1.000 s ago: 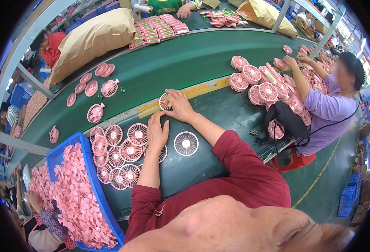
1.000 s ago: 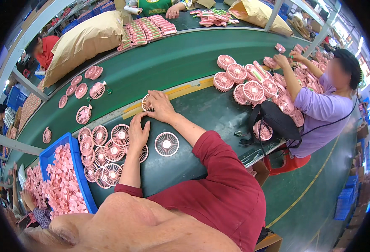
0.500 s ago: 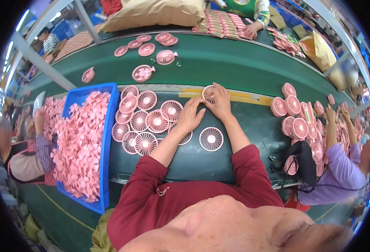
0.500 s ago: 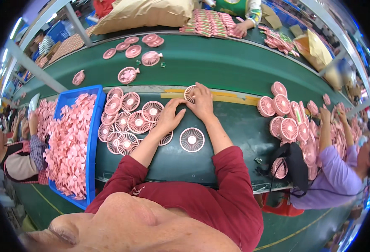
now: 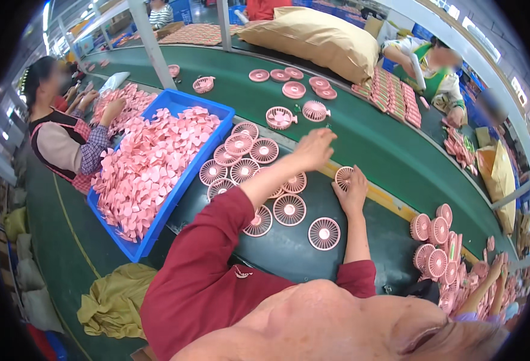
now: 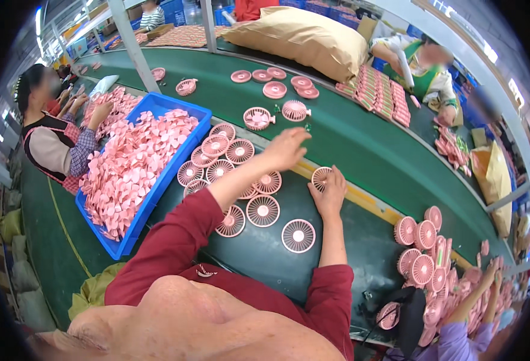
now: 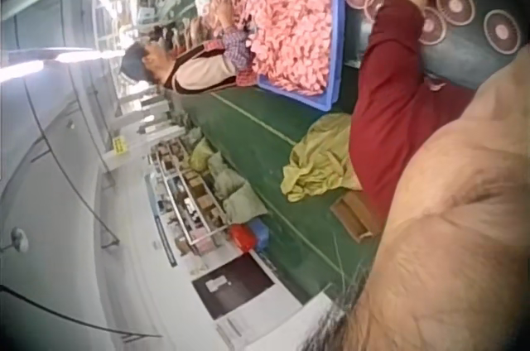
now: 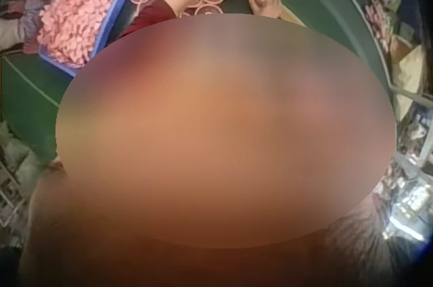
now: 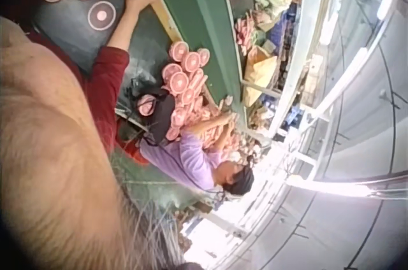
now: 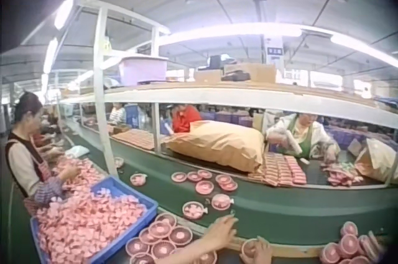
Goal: The person assembles mini fans along a conveyor line by taking fan bases and grilles from the belt, snapping the grilles onto the fan assemblies by hand, and setting the completed fan heads back onto the conveyor belt.
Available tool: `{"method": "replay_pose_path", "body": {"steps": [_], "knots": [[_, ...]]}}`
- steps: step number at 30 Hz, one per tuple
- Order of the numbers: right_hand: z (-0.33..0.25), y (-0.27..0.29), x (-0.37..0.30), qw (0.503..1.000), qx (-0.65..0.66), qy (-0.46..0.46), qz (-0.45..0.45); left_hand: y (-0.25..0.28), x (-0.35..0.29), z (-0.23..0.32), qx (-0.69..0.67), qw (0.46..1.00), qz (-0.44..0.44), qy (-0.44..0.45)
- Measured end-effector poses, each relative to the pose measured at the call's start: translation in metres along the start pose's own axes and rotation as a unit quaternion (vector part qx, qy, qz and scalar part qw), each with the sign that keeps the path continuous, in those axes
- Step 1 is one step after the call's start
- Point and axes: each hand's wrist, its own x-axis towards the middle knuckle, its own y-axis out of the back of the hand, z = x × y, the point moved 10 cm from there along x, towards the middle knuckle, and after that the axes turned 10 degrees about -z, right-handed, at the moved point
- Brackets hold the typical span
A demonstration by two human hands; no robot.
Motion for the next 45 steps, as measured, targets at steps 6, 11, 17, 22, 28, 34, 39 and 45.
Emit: {"method": "replay_pose_path", "body": {"steps": [6,11,17,22,28,34,39,45], "knots": [[0.005,-0.009,0.002,1.0,-0.012,-0.01,-0.01,0.027,0.044,-0.153,0.175,0.962,0.007,0.208],[-0.016,-0.011,0.003,1.0,0.016,0.007,-0.015,0.012,0.024,-0.252,0.161,0.945,-0.094,0.268],[0.003,0.004,0.001,0.997,0.072,0.016,0.011,0.008,0.044,-0.188,0.078,0.974,0.003,0.214],[-0.045,0.05,0.007,0.99,0.123,0.027,0.063,-0.009,0.02,-0.092,-0.095,0.989,0.073,0.091],[-0.087,0.073,-0.003,0.991,0.049,0.094,0.084,-0.104,-0.015,-0.017,-0.644,0.746,-0.021,0.167],[-0.112,0.073,-0.008,0.988,0.051,0.14,0.035,-0.103,-0.042,0.036,-0.897,0.416,-0.049,0.145],[-0.103,0.061,-0.011,0.989,0.074,0.123,0.026,-0.099,-0.051,0.027,-0.893,0.422,-0.015,0.154],[-0.094,0.053,-0.01,0.96,0.256,0.103,0.054,-0.038,-0.064,0.041,-0.72,0.677,0.147,0.038]]}}
